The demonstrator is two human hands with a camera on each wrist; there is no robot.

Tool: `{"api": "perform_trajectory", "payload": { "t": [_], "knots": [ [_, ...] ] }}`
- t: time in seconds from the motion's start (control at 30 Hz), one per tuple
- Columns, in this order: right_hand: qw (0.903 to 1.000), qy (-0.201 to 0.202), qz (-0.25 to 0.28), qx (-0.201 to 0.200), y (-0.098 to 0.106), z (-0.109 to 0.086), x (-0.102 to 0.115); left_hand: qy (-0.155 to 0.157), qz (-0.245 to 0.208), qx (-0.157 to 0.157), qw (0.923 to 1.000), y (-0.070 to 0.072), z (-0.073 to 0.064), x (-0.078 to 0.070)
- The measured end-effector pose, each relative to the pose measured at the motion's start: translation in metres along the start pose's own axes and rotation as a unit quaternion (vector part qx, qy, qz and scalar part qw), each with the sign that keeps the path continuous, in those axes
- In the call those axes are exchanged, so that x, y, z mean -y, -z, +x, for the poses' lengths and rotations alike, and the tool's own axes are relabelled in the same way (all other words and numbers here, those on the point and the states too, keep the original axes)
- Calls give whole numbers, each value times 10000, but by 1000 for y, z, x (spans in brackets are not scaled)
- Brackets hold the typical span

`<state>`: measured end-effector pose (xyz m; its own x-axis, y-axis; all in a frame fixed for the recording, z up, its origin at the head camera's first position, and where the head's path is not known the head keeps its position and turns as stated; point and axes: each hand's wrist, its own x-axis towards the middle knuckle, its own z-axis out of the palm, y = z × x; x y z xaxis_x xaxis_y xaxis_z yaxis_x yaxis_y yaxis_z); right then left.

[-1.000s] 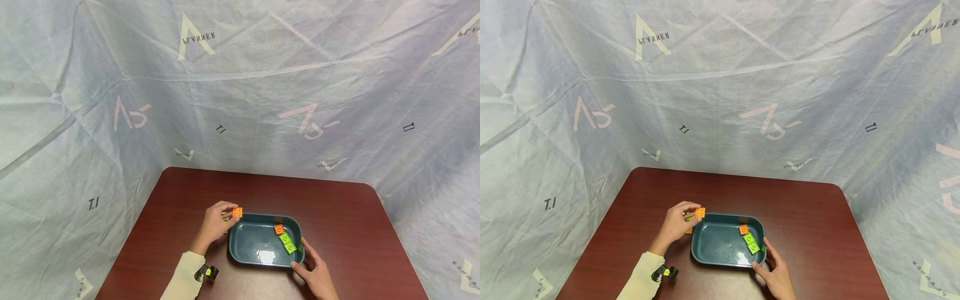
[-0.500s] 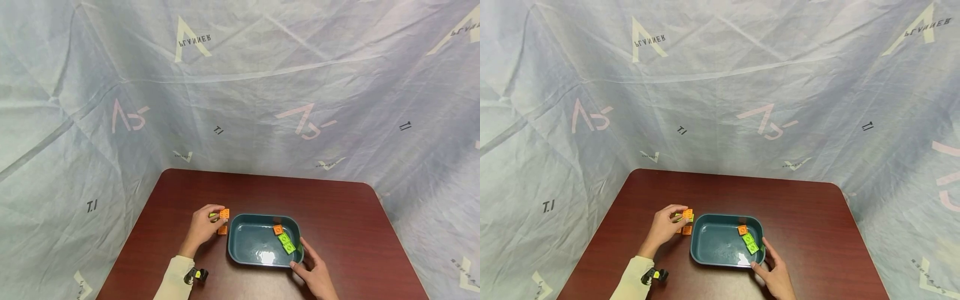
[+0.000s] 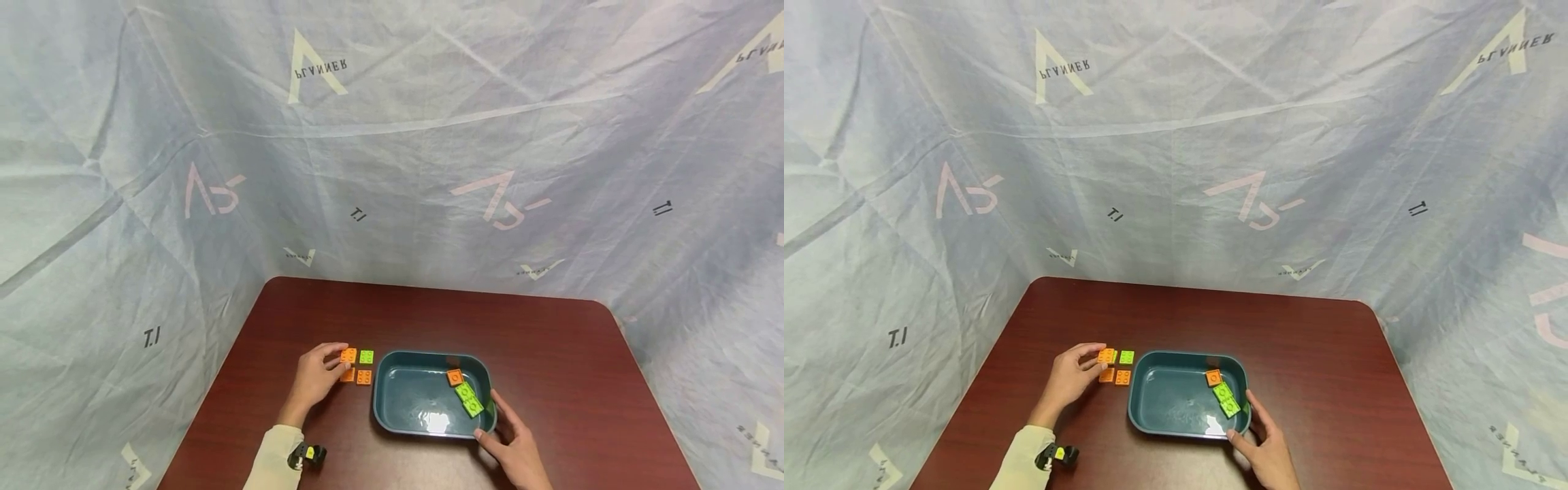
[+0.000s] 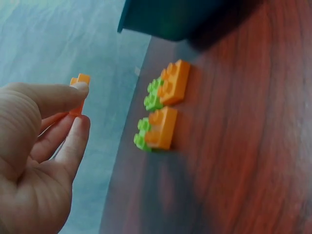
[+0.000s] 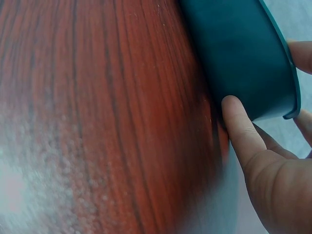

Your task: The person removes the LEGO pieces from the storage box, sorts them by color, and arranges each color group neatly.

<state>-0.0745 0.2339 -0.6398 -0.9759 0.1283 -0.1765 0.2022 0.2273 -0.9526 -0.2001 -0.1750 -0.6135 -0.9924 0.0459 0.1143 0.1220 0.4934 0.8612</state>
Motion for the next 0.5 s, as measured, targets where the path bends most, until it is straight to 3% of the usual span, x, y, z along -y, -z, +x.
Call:
{"api": "perform_trajectory", "payload": {
  "t": [0.5],
  "knots": [
    [9999,-65,-77,-57,-1,-1,2,310,469,-111,9984,8,-10,36]
  ]
}}
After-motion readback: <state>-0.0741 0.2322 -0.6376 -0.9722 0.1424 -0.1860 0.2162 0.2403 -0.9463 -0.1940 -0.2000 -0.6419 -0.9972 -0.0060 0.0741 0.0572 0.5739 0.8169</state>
